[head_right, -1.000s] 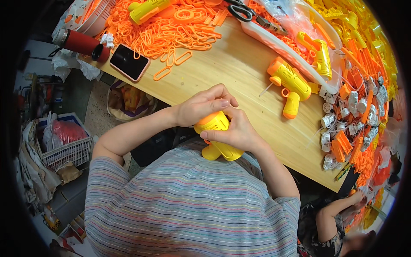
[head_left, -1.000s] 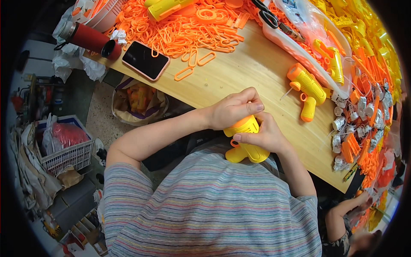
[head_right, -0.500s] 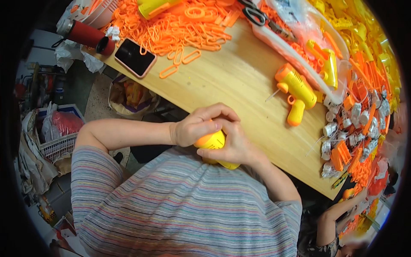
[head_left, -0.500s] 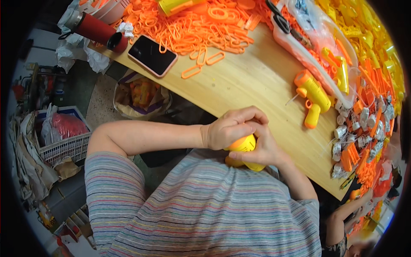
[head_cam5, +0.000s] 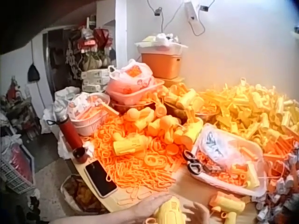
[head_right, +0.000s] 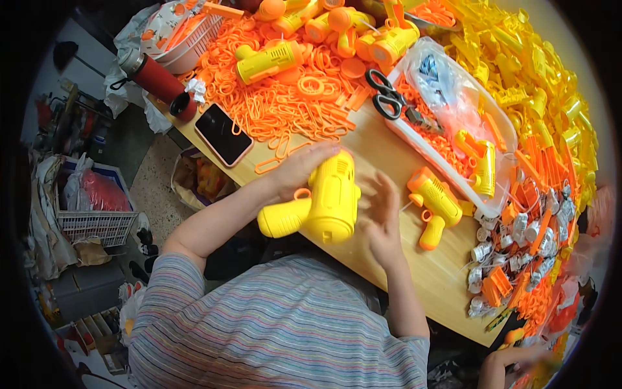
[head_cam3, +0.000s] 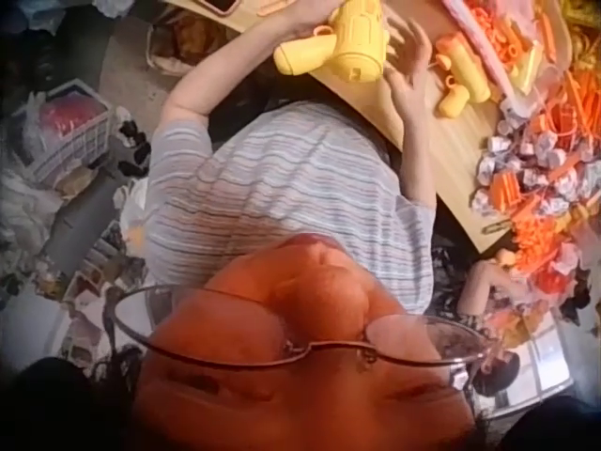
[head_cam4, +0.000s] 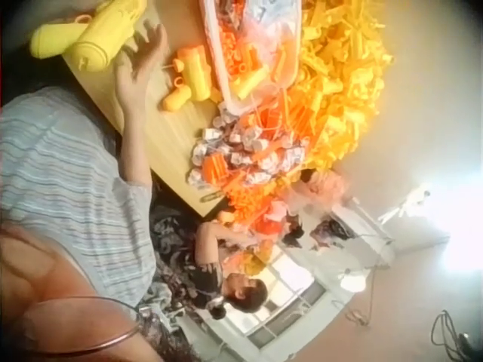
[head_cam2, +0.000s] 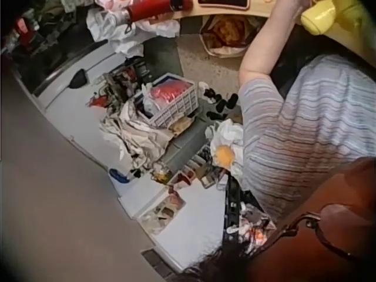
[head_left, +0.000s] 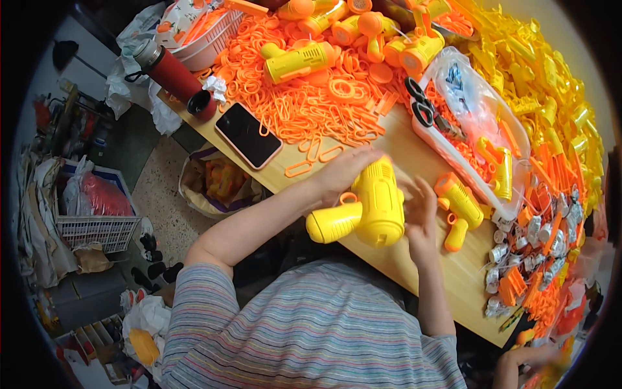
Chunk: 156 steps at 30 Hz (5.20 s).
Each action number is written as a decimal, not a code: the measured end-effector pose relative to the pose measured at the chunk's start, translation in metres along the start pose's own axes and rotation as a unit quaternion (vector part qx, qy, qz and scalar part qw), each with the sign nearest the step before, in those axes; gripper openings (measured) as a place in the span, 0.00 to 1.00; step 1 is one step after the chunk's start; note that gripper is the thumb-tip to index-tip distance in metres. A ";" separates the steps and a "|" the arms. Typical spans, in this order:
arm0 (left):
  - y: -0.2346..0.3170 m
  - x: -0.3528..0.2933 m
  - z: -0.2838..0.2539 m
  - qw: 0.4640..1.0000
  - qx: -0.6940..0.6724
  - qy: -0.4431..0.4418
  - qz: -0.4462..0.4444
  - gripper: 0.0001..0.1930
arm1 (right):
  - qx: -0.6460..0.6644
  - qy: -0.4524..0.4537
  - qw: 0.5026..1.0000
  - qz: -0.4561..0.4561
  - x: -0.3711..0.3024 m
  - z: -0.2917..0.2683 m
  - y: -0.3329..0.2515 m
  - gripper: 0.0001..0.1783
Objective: Assembling plastic toy gun components and applying decorative stickers at a factory workbench.
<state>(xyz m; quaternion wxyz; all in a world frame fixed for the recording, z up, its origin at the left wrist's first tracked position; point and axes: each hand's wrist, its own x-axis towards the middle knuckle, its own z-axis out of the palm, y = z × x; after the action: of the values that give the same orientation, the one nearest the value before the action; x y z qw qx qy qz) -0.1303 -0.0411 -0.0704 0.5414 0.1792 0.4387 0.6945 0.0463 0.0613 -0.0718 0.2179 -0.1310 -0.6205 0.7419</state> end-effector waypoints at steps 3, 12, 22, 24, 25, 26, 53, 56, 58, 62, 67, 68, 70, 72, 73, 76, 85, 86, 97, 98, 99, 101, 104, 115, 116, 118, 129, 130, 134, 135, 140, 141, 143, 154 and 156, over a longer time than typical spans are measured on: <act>-0.029 0.006 0.000 0.998 0.041 0.029 -0.046 0.14 | -0.344 -0.093 0.888 -0.291 0.010 0.007 -0.016 0.44; 0.035 0.104 -0.031 0.706 0.534 0.146 0.441 0.06 | -0.131 -0.081 0.983 -0.102 0.002 0.004 0.022 0.40; 0.053 0.176 -0.071 0.388 0.834 0.224 0.322 0.06 | -0.101 0.004 0.995 -0.027 0.000 0.003 0.010 0.39; 0.062 0.158 -0.063 0.416 0.802 0.186 0.386 0.05 | -0.116 0.055 0.992 -0.013 -0.001 0.002 0.012 0.40; 0.062 0.149 -0.061 0.418 0.802 0.181 0.386 0.05 | -0.115 0.061 0.991 -0.010 0.000 0.003 0.012 0.40; 0.064 0.135 -0.061 0.415 0.810 0.168 0.379 0.04 | -0.092 0.076 0.993 0.003 0.002 0.006 0.011 0.42; 0.027 0.014 0.038 0.835 0.490 0.004 0.251 0.17 | -0.268 0.066 0.943 -0.184 0.022 0.047 0.004 0.31; 0.025 0.010 0.040 0.831 0.484 0.008 0.274 0.16 | -0.266 0.069 0.947 -0.168 0.021 0.043 0.007 0.29; 0.025 0.002 0.039 0.802 0.516 0.006 0.302 0.13 | -0.271 0.066 0.944 -0.177 0.019 0.044 0.007 0.29; 0.026 -0.010 0.040 0.801 0.547 0.013 0.242 0.12 | -0.276 0.049 0.947 -0.155 0.017 0.047 0.003 0.28; 0.027 -0.019 0.036 0.777 0.585 -0.021 0.230 0.12 | -0.282 0.038 0.939 -0.195 0.016 0.052 0.003 0.29; 0.027 -0.020 0.035 0.775 0.578 -0.025 0.254 0.12 | -0.291 0.038 0.933 -0.209 0.016 0.053 0.002 0.29; 0.023 -0.019 0.033 0.779 0.563 -0.018 0.275 0.12 | -0.291 0.041 0.934 -0.206 0.013 0.053 0.002 0.30; 0.025 -0.020 0.034 0.781 0.550 -0.012 0.296 0.11 | -0.289 0.044 0.934 -0.204 0.014 0.055 0.005 0.30; 0.027 -0.020 0.036 0.779 0.553 -0.010 0.295 0.11 | -0.285 0.050 0.934 -0.210 0.014 0.054 0.007 0.31; 0.026 -0.023 0.034 0.778 0.557 -0.007 0.291 0.11 | -0.293 0.045 0.931 -0.213 0.015 0.053 0.008 0.32; 0.013 -0.026 0.035 0.843 0.503 0.022 0.188 0.13 | -0.301 0.007 0.920 -0.249 0.013 0.065 0.010 0.29; 0.015 -0.025 0.038 0.862 0.487 0.021 0.141 0.13 | -0.310 0.004 0.912 -0.269 0.013 0.064 0.013 0.29; 0.020 -0.027 0.038 0.851 0.454 0.023 0.264 0.16 | -0.349 0.005 0.896 -0.273 0.015 0.056 0.012 0.30; 0.020 -0.027 0.039 0.851 0.452 0.030 0.264 0.15 | -0.349 0.012 0.896 -0.274 0.015 0.056 0.012 0.29; 0.021 -0.026 0.039 0.851 0.452 0.029 0.265 0.15 | -0.349 0.013 0.896 -0.274 0.016 0.056 0.011 0.29; 0.027 -0.019 0.038 0.863 0.473 0.023 0.179 0.15 | -0.320 0.028 0.915 -0.243 0.022 0.059 0.008 0.28; 0.029 -0.002 0.028 0.809 0.536 0.042 0.237 0.12 | -0.296 0.041 0.939 -0.172 0.024 0.054 0.011 0.28; 0.125 0.043 -0.143 0.400 0.817 0.310 0.277 0.33 | -0.280 0.064 0.934 -0.212 0.007 0.046 0.008 0.32; 0.131 0.043 -0.141 0.425 0.806 0.305 0.277 0.32 | -0.268 0.076 0.937 -0.209 0.008 0.046 0.008 0.29; 0.145 0.050 -0.148 0.395 0.801 0.322 0.314 0.31 | -0.278 0.080 0.933 -0.214 0.010 0.043 0.011 0.30; 0.195 0.082 -0.213 0.342 0.854 0.332 0.208 0.34 | -0.298 0.078 0.927 -0.216 0.010 0.045 0.011 0.30; 0.194 0.083 -0.204 0.289 0.871 0.316 0.240 0.31 | -0.298 0.080 0.928 -0.209 0.010 0.045 0.011 0.30; 0.178 0.096 -0.160 0.413 0.830 0.174 0.332 0.23 | -0.316 0.085 0.921 -0.210 0.011 0.044 0.009 0.31; 0.170 0.101 -0.156 0.413 0.830 0.175 0.331 0.23 | -0.316 0.083 0.921 -0.210 0.010 0.045 0.009 0.31; 0.136 0.135 -0.157 0.388 0.852 0.216 0.277 0.14 | -0.306 0.076 0.924 -0.215 0.009 0.047 0.010 0.33; 0.136 0.139 -0.156 0.389 0.851 0.214 0.279 0.14 | -0.308 0.078 0.923 -0.216 0.009 0.047 0.010 0.33; 0.137 0.142 -0.154 0.441 0.855 0.211 0.174 0.14 | -0.305 0.086 0.922 -0.224 0.009 0.048 0.011 0.33; 0.138 0.074 -0.112 0.810 0.479 0.112 0.319 0.19 | -0.288 0.093 0.934 -0.190 0.010 0.043 0.012 0.32; 0.130 0.056 -0.099 0.902 0.331 0.083 0.263 0.19 | -0.277 0.101 0.939 -0.178 0.011 0.039 0.012 0.32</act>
<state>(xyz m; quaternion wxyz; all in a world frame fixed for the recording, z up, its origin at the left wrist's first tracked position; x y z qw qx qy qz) -0.2987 -0.0354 -0.0334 0.2097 0.3987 0.6240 0.6385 0.0171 0.0315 -0.0747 0.3630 -0.1481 -0.7890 0.4730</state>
